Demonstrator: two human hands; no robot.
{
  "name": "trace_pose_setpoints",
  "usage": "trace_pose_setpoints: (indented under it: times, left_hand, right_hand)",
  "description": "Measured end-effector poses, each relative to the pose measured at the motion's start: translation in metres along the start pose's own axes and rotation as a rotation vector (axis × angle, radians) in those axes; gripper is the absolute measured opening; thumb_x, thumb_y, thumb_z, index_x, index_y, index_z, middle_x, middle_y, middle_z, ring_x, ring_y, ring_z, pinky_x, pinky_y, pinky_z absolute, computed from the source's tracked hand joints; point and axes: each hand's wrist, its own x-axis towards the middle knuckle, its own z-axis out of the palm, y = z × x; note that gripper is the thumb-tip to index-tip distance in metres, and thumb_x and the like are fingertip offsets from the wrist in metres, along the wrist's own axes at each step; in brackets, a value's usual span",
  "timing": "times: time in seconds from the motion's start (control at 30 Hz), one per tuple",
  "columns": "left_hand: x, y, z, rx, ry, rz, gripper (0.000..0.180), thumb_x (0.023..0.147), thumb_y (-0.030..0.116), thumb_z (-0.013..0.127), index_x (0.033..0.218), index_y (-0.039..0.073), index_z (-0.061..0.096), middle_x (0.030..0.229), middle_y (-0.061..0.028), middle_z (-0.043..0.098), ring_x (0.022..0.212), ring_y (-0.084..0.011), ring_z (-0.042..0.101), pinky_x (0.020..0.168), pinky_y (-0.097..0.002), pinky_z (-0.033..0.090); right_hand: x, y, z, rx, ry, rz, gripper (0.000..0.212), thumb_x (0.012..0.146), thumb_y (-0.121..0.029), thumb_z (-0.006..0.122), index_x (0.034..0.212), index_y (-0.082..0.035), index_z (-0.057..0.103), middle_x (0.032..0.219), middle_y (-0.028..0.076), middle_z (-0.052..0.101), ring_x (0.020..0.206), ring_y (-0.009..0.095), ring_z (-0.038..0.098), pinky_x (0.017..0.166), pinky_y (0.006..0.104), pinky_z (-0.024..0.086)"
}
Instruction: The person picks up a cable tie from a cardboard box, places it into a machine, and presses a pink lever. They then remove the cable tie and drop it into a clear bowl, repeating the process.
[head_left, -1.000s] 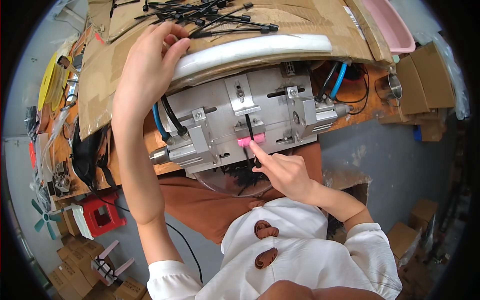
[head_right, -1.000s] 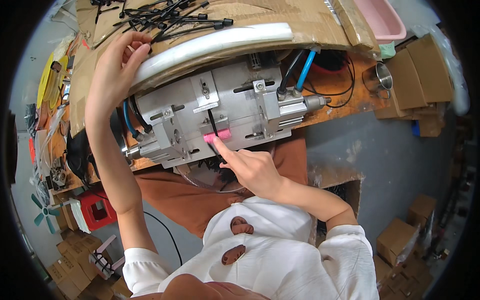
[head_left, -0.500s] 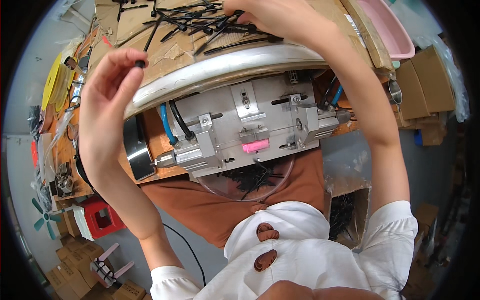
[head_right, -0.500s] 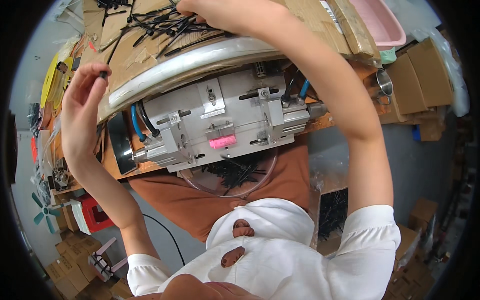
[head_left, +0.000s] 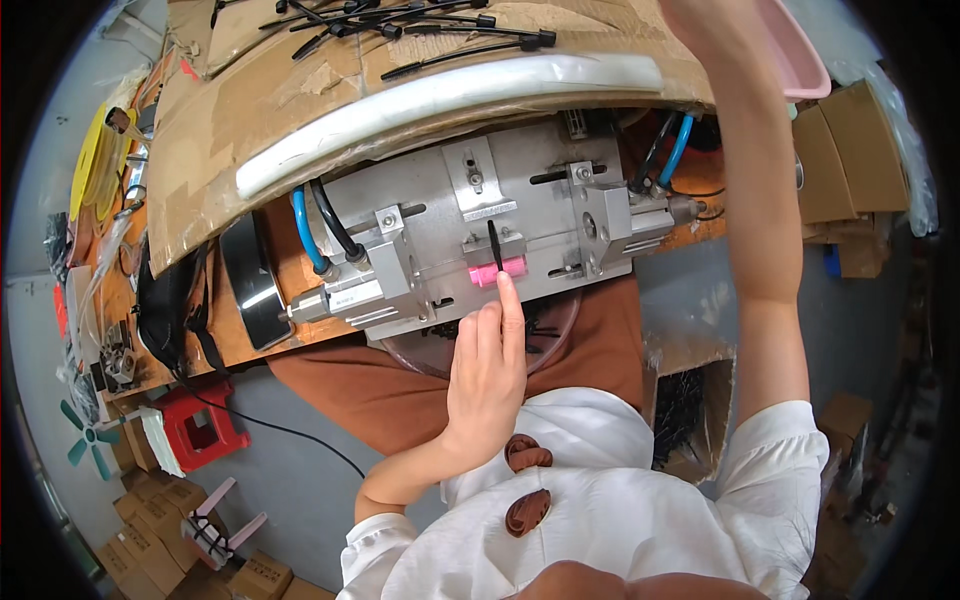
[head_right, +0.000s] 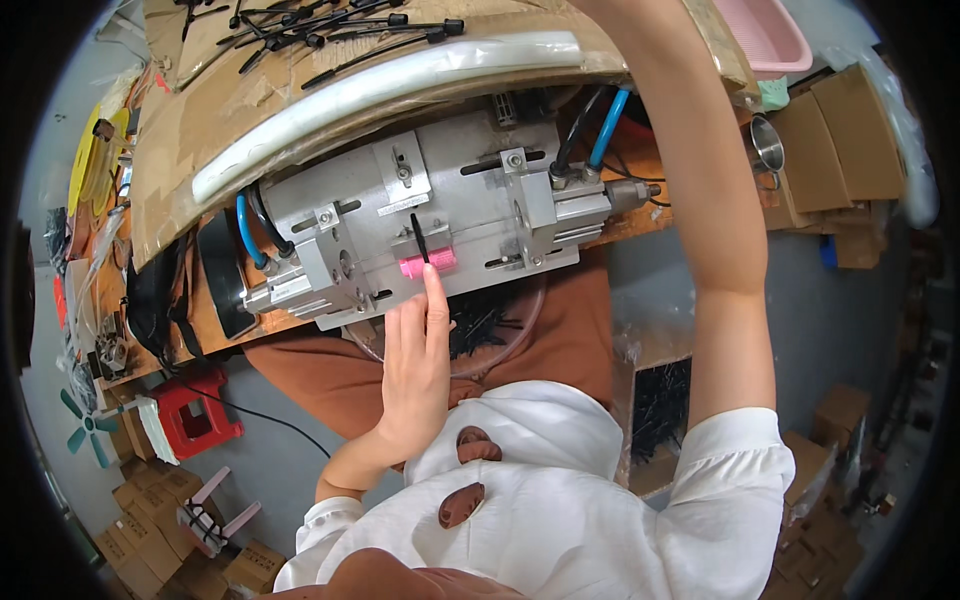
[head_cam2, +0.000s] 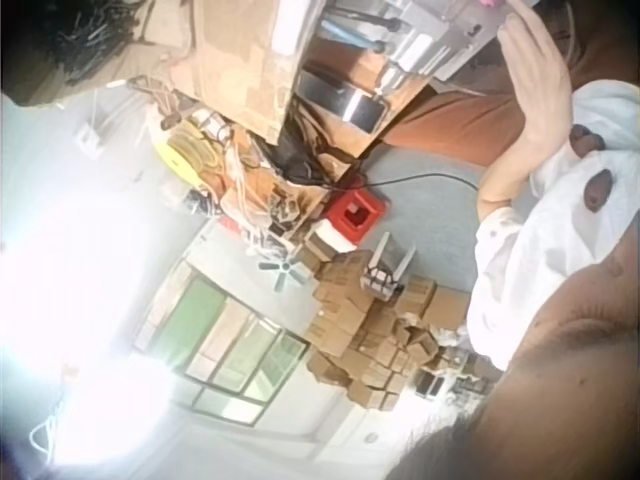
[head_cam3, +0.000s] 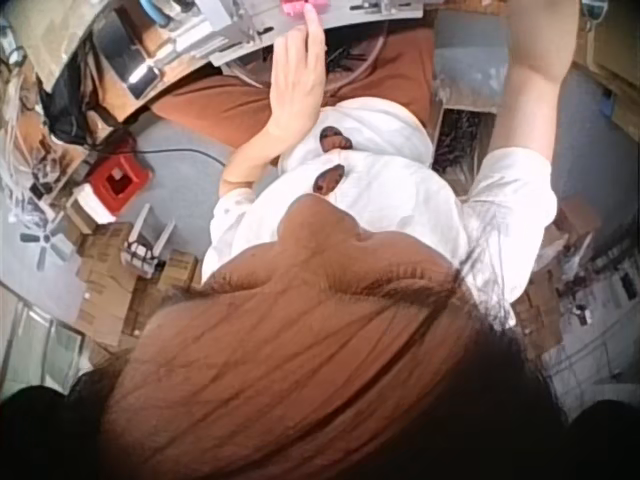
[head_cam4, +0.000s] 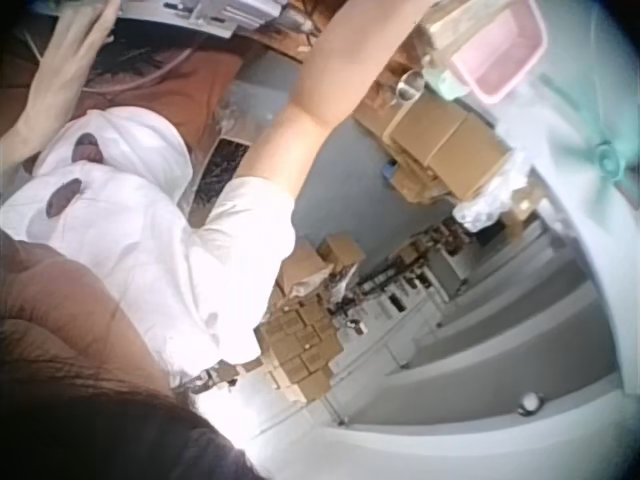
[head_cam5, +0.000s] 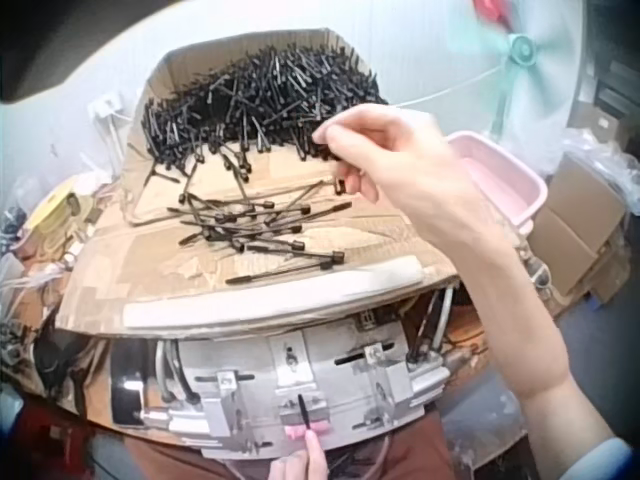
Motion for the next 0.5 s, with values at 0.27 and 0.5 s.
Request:
trace_pose_setpoints:
  times: [0.27, 0.5]
  left_hand:
    - [0.002, -0.002, -0.003, 0.044, -0.027, -0.041, 0.072, 0.070, -0.010, 0.055, 0.138, -0.010, 0.034, 0.102, -0.0137, 0.049, 0.090, -0.0259, 0.050, 0.081, -0.0323, 0.047]
    - [-0.010, -0.004, -0.032, -0.160, 0.013, -0.118, 0.071, 0.075, -0.010, 0.057, 0.142, -0.006, 0.033, 0.116, -0.0183, 0.051, 0.098, -0.0321, 0.048, 0.084, -0.0374, 0.045]
  right_hand:
    - [-0.151, 0.008, 0.009, -0.068, 0.009, -0.345, 0.038, 0.075, 0.004, 0.070, 0.112, 0.000, 0.063, 0.087, 0.012, 0.068, 0.062, 0.017, 0.060, 0.057, 0.0281, 0.049]
    - [-0.249, 0.025, 0.063, -0.188, -0.223, -0.254, 0.061, 0.071, -0.003, 0.073, 0.127, 0.007, 0.052, 0.080, 0.005, 0.065, 0.051, 0.013, 0.051, 0.046, 0.0287, 0.043]
